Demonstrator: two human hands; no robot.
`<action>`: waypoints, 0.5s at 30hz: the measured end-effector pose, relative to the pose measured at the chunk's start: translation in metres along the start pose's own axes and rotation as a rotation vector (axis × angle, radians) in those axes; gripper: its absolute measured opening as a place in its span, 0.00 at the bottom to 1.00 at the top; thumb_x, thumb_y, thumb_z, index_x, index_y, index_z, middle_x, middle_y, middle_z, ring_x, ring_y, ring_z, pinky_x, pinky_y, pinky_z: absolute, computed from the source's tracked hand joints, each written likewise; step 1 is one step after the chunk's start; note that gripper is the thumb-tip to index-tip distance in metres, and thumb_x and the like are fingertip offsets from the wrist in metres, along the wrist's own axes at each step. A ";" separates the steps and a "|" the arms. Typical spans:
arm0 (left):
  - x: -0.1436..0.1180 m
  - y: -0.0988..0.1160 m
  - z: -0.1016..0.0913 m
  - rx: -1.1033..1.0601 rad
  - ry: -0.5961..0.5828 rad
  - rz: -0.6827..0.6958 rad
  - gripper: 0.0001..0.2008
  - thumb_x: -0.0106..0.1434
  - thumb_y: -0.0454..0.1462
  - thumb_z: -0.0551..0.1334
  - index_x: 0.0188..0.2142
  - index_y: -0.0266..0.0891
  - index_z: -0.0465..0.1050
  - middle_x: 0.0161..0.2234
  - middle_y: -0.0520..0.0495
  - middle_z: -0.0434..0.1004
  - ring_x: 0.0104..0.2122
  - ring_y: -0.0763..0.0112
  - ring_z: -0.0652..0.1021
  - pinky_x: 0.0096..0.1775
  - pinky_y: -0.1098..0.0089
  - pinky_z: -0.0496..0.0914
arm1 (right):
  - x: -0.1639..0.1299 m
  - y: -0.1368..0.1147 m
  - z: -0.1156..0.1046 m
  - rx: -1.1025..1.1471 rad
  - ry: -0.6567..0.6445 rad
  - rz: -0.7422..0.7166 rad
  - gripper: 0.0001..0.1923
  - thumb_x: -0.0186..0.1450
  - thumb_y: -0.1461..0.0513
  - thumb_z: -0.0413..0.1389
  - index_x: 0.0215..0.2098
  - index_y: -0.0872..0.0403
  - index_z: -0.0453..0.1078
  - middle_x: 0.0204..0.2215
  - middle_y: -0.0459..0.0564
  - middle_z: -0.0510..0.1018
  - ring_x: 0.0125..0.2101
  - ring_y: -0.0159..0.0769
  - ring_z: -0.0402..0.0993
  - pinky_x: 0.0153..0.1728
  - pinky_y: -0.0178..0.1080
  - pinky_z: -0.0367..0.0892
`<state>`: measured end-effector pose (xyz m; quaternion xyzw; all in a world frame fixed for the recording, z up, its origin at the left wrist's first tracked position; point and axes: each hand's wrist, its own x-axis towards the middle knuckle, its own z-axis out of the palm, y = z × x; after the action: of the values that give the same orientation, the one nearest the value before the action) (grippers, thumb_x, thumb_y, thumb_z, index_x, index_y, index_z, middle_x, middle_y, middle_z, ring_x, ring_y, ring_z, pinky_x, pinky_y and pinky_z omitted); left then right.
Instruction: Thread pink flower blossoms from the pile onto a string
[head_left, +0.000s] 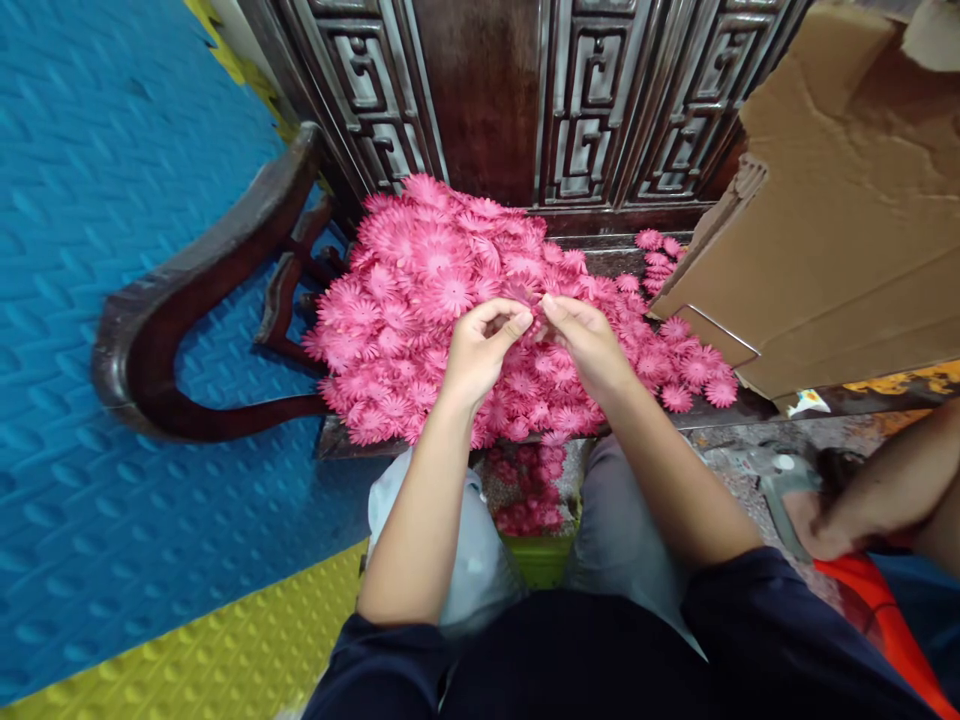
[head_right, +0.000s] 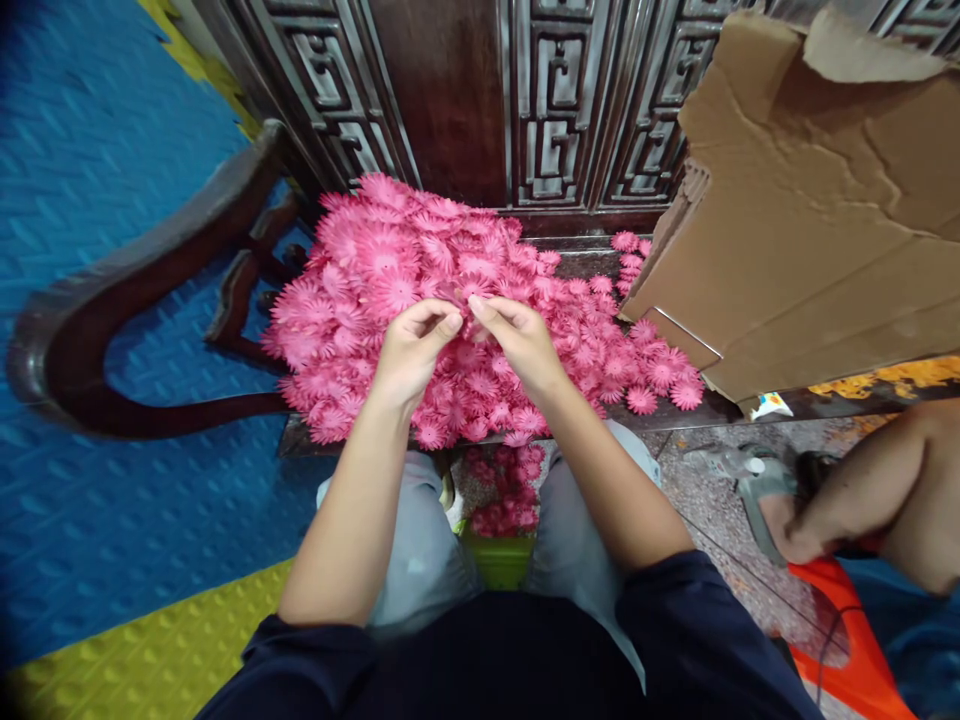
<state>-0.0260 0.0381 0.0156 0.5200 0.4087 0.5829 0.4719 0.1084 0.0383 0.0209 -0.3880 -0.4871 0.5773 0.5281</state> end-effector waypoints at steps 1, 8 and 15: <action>0.000 0.000 0.000 0.002 0.003 0.006 0.17 0.45 0.51 0.70 0.26 0.40 0.75 0.26 0.52 0.76 0.28 0.76 0.73 0.34 0.73 0.69 | 0.000 0.000 0.000 0.001 -0.001 -0.001 0.15 0.54 0.47 0.60 0.26 0.50 0.73 0.20 0.40 0.71 0.25 0.26 0.67 0.33 0.34 0.64; 0.000 -0.001 0.001 0.056 -0.001 0.021 0.16 0.49 0.50 0.68 0.27 0.40 0.74 0.28 0.51 0.76 0.29 0.74 0.73 0.35 0.72 0.68 | -0.001 -0.005 0.001 -0.005 -0.001 0.017 0.18 0.49 0.46 0.63 0.24 0.51 0.72 0.22 0.41 0.72 0.25 0.26 0.66 0.32 0.33 0.65; -0.004 0.000 0.002 0.161 -0.029 0.112 0.16 0.57 0.51 0.61 0.27 0.40 0.66 0.27 0.51 0.68 0.29 0.73 0.70 0.36 0.71 0.66 | -0.003 -0.009 0.005 -0.168 0.047 -0.132 0.16 0.51 0.48 0.62 0.23 0.52 0.72 0.22 0.43 0.73 0.26 0.28 0.67 0.35 0.36 0.66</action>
<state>-0.0241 0.0346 0.0147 0.5866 0.4178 0.5661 0.4011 0.1060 0.0346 0.0307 -0.4116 -0.5457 0.4891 0.5418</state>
